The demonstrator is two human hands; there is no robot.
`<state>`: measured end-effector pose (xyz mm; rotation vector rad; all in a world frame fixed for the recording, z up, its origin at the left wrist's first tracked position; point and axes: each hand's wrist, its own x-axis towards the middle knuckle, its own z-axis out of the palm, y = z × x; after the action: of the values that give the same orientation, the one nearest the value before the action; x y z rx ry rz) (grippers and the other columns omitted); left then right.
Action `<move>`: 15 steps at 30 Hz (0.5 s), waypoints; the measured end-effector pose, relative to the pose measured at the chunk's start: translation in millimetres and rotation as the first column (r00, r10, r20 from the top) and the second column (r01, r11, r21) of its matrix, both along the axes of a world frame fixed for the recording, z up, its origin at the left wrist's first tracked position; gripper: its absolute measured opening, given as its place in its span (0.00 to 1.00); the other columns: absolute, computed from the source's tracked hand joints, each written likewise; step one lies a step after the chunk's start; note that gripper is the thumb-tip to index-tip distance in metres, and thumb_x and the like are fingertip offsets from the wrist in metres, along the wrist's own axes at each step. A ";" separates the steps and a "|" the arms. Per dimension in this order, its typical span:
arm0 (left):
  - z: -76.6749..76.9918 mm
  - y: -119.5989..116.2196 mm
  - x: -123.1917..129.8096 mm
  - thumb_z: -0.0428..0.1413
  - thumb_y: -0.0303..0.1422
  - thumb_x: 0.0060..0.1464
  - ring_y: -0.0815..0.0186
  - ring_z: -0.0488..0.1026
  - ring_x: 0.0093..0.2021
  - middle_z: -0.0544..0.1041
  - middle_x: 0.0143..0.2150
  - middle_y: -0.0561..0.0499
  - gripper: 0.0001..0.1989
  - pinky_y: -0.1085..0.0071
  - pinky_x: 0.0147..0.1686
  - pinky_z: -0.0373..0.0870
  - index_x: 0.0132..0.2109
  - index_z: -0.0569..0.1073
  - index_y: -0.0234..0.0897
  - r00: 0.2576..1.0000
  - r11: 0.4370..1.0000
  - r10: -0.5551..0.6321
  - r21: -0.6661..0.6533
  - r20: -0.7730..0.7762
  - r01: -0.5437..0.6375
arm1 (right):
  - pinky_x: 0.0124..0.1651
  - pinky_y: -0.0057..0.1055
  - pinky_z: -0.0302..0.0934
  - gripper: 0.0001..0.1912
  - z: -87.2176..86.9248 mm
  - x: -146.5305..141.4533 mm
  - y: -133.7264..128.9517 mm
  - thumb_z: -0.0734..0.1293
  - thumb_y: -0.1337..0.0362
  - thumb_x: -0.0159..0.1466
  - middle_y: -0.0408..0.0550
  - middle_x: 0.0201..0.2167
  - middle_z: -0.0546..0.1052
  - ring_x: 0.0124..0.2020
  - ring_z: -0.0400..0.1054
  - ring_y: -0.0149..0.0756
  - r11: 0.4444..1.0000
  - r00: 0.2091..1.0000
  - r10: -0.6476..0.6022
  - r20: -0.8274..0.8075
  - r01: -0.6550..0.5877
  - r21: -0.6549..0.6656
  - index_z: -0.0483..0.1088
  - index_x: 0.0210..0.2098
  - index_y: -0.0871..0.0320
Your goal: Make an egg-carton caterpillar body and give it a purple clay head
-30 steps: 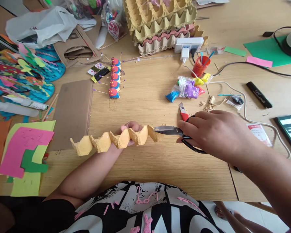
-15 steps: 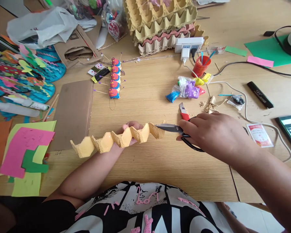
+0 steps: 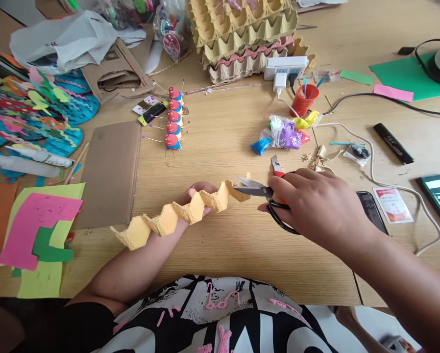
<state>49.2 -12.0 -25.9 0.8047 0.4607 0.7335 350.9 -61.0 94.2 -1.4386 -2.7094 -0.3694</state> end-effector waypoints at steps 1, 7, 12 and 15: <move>-0.8 -0.6 -1.4 0.69 0.60 0.49 0.72 0.60 0.20 0.65 0.20 0.54 0.31 0.72 0.19 0.54 0.25 0.69 0.39 1.000 1.000 -0.005 0.003 -0.014 0.005 | 0.37 0.42 0.61 0.17 0.3 -0.7 -0.4 0.66 0.49 0.76 0.51 0.40 0.87 0.39 0.80 0.49 1.000 1.000 -0.005 0.014 0.005 0.009 0.76 0.49 0.55; -6.2 0.8 -6.8 0.67 0.63 0.51 0.72 0.59 0.21 0.63 0.22 0.54 0.33 0.70 0.20 0.54 0.25 0.66 0.39 0.996 0.996 -0.080 0.044 -0.042 0.082 | 0.36 0.41 0.60 0.12 4.1 -4.4 -0.8 0.65 0.58 0.76 0.50 0.38 0.87 0.37 0.79 0.46 1.000 1.000 0.004 0.028 -0.004 0.017 0.77 0.50 0.57; -12.7 0.3 -6.5 0.67 0.64 0.51 0.72 0.59 0.21 0.64 0.22 0.54 0.33 0.70 0.21 0.55 0.25 0.67 0.39 0.999 0.997 -0.040 0.058 -0.033 0.042 | 0.34 0.41 0.59 0.09 5.8 -5.5 -0.9 0.68 0.62 0.74 0.48 0.36 0.86 0.35 0.78 0.45 0.999 0.999 0.005 0.048 -0.006 0.038 0.78 0.49 0.57; -16.3 0.5 -5.5 0.70 0.63 0.46 0.71 0.60 0.21 0.64 0.21 0.54 0.32 0.70 0.21 0.57 0.25 0.69 0.40 0.999 1.000 0.014 -0.009 -0.049 -0.014 | 0.35 0.40 0.58 0.09 4.7 -4.5 -0.8 0.67 0.63 0.73 0.49 0.36 0.86 0.35 0.78 0.45 0.999 0.999 0.012 0.040 -0.014 0.042 0.78 0.49 0.58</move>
<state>43.7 -11.5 -42.2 0.8123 0.5136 0.7253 346.4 -61.8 98.9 -1.4171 -2.7230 -0.4572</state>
